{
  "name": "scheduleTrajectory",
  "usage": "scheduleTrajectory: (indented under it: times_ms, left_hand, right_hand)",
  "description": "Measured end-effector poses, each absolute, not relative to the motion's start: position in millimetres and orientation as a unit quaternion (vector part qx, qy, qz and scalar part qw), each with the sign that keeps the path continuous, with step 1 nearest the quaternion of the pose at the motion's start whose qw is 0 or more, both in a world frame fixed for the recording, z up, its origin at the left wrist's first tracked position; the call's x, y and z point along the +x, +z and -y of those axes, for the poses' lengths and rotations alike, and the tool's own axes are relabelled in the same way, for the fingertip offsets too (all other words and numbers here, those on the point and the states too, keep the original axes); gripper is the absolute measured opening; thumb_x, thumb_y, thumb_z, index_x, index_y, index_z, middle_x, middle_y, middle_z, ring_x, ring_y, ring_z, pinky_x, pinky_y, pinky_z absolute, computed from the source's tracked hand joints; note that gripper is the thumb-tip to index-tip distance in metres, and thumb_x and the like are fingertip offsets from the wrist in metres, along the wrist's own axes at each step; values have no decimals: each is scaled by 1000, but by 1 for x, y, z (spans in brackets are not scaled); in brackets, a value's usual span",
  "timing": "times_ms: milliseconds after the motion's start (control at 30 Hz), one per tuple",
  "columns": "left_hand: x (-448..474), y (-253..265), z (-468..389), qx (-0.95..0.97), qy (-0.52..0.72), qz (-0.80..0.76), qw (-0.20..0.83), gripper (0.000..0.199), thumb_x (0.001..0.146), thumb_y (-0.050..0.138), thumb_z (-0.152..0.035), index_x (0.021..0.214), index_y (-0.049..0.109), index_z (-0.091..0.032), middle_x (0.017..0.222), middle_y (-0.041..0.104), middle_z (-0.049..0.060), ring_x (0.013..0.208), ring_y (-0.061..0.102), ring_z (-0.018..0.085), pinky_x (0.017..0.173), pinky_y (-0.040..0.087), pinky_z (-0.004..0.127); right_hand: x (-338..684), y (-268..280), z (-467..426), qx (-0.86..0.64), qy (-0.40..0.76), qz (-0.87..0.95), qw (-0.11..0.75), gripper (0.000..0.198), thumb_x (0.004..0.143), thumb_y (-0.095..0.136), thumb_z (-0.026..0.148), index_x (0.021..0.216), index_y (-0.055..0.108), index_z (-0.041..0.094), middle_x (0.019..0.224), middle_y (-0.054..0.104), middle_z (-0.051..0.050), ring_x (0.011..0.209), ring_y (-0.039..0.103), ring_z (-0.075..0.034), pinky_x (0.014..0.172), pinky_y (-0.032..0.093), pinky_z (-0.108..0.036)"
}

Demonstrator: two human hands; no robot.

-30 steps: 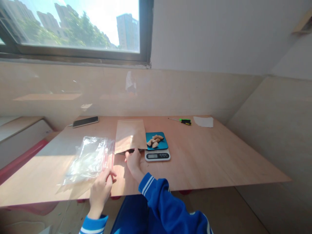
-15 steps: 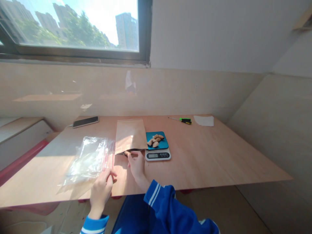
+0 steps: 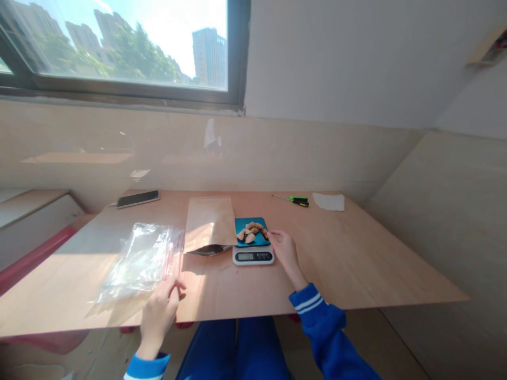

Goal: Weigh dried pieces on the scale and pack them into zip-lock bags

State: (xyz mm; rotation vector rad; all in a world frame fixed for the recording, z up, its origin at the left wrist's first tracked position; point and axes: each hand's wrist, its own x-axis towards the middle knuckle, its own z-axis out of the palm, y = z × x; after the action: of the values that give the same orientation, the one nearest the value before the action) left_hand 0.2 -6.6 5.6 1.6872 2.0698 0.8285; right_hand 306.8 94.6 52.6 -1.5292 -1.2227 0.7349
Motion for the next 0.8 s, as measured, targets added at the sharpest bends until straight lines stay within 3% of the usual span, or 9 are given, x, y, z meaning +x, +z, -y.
scheduleTrajectory:
  times_ms: [200, 400, 500, 600, 667, 800]
  left_hand:
    - [-5, -5, 5, 610, 314, -708, 167, 23, 84, 39, -11, 76, 58, -22, 78, 67, 0, 71, 66, 14, 62, 42, 23]
    - [-9, -8, 9, 622, 383, -663, 165, 24, 81, 39, -12, 85, 61, -22, 87, 65, 1, 69, 65, 12, 59, 49, 20]
    - [-2, 6, 4, 670, 410, -608, 111, 31, 84, 37, -14, 99, 63, -22, 106, 64, 5, 95, 64, 16, 81, 53, 26]
    - [11, 25, -15, 698, 399, -593, 34, 41, 85, 38, -13, 120, 58, -23, 130, 56, 8, 126, 48, 21, 109, 37, 40]
    - [18, 36, -33, 721, 364, -590, 12, 47, 85, 38, -12, 129, 52, -23, 137, 51, 7, 130, 45, 22, 113, 30, 44]
    - [20, 51, -68, 731, 268, -627, 31, 48, 89, 38, -16, 135, 47, -26, 152, 37, 8, 140, 32, 30, 108, 35, 50]
  right_hand:
    - [313, 36, -102, -639, 271, 528, 489, 58, 74, 56, 54, 109, 63, 8, 42, 47, 6, 41, 47, -14, 46, 36, -25]
    - [337, 24, -73, -629, 264, 527, 506, 55, 80, 48, 53, 109, 62, 9, 48, 46, 5, 44, 45, -14, 45, 35, -25]
    - [352, 12, -60, -620, 257, 527, 522, 51, 82, 47, 53, 105, 63, 11, 54, 47, 3, 48, 45, -14, 45, 34, -24]
    - [363, -1, -53, -632, 262, 469, 559, 50, 80, 50, 55, 100, 63, 11, 54, 46, 4, 44, 40, -11, 41, 29, -23]
    - [367, -7, -52, -633, 285, 425, 582, 50, 77, 52, 57, 99, 62, 12, 52, 45, 6, 39, 32, -9, 37, 23, -21]
    - [368, -10, -51, -623, 309, 398, 599, 50, 76, 54, 57, 98, 61, 13, 52, 43, 8, 37, 26, -6, 36, 17, -20]
